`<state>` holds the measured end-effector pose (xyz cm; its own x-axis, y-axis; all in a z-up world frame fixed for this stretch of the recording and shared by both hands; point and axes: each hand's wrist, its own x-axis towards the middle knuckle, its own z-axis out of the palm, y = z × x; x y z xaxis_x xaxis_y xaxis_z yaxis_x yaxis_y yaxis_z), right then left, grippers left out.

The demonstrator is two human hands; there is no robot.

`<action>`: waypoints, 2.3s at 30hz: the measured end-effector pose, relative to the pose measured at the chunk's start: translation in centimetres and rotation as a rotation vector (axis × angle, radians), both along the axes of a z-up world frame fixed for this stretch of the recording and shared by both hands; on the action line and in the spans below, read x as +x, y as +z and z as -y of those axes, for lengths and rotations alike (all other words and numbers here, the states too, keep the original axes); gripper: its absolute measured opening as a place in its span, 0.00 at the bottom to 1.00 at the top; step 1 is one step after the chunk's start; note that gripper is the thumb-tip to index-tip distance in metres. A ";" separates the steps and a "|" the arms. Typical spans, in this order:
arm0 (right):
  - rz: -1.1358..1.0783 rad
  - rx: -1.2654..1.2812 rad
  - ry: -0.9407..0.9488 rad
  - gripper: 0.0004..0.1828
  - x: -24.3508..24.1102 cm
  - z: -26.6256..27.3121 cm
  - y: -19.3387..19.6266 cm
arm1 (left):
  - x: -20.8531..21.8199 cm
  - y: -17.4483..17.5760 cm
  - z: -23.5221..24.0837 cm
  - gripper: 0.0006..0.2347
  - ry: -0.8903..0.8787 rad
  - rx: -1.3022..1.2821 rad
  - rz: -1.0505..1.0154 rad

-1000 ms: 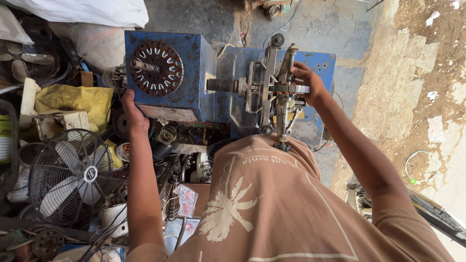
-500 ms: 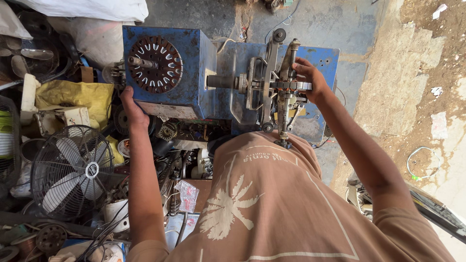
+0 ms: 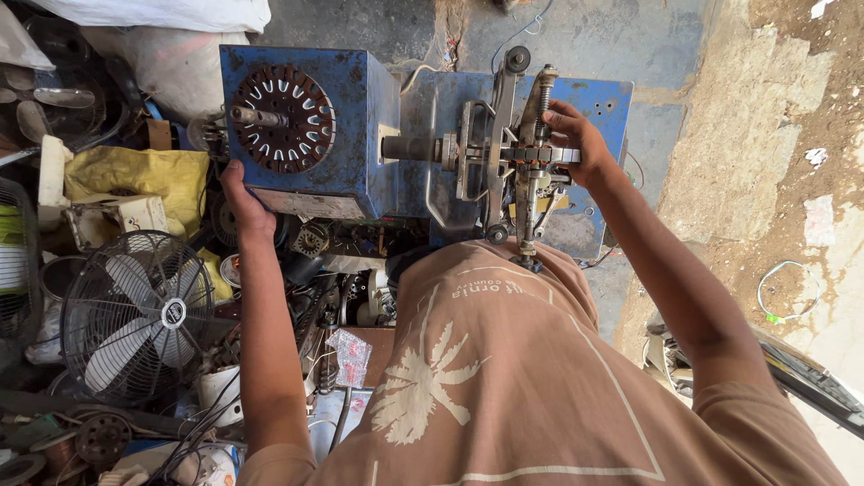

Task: The person winds copper wire onto a motor stator using a specialized winding machine, securing the wire ends and rotating the components by hand.

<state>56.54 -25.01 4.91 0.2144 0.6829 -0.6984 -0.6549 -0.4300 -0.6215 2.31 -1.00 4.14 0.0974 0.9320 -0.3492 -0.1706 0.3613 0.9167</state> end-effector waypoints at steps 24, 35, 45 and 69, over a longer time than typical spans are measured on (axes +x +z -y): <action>-0.129 0.090 0.093 0.40 0.6 0.3 -0.8 | 0.1 -0.3 0.1 0.27 -0.002 0.010 0.084; -0.098 0.059 0.036 0.39 0.1 0.1 -0.2 | -1.1 -1.8 -0.1 0.27 0.008 0.018 0.009; -0.073 0.034 0.020 0.37 0.3 0.3 -0.5 | 0.1 -0.2 -0.1 0.29 -0.039 0.093 0.076; -0.062 0.038 0.043 0.34 0.3 0.3 -0.4 | 0.0 0.0 0.1 0.32 -0.018 0.037 0.008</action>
